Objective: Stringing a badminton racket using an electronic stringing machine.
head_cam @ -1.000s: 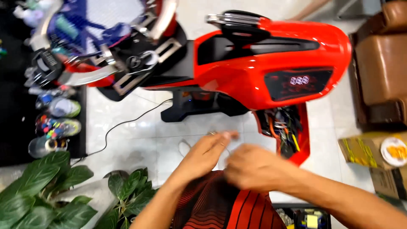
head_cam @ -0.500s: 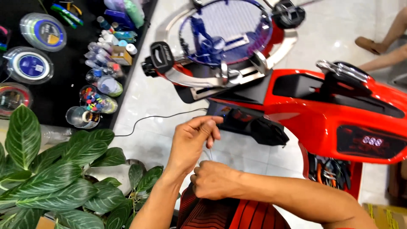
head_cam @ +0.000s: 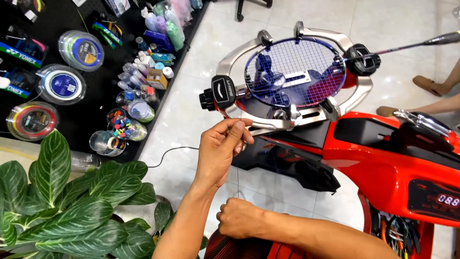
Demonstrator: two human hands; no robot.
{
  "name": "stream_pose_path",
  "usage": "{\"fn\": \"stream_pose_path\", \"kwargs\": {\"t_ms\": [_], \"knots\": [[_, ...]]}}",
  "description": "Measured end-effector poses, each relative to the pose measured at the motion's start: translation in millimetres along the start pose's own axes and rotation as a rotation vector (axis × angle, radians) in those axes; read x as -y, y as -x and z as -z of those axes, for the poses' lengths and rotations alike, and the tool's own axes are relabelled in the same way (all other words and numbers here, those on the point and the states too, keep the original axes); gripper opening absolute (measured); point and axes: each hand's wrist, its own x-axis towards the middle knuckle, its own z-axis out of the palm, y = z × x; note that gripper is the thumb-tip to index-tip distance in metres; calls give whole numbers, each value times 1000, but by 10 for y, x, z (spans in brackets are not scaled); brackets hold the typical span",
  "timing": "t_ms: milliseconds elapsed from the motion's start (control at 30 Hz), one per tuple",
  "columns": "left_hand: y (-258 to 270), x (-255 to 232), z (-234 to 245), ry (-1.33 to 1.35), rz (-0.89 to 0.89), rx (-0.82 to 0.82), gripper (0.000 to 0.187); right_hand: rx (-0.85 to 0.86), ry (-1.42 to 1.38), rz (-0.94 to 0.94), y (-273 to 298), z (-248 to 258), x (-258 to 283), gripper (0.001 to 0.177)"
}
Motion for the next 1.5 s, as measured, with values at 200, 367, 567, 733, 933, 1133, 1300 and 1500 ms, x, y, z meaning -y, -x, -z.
{"fn": "stream_pose_path", "kwargs": {"t_ms": [200,367,567,733,933,1133,1300,1500], "knots": [[-151,-102,43,20,-45,30,24,116,37,-55,-156,-282,-106,19],[-204,-117,81,24,-51,29,24,168,7,-64,-214,-271,-105,19],[-255,10,147,-237,-172,-24,27,-561,-332,-124,28,953,-41,22],[-203,192,65,-563,-279,-115,18,-1276,-533,-939,721,954,-170,22],[-512,653,-89,-1037,-847,-294,6,-1618,-1378,-1031,844,1101,-688,29],[-649,867,-129,-1102,-970,-327,7,-1573,-1905,-581,640,940,-1133,37],[-695,850,-211,-1089,-1014,-341,2,-1592,-1930,-425,652,376,-1538,60],[-758,950,-301,-1081,-1048,-451,6,-1540,-1982,-486,670,437,-1612,70]]}}
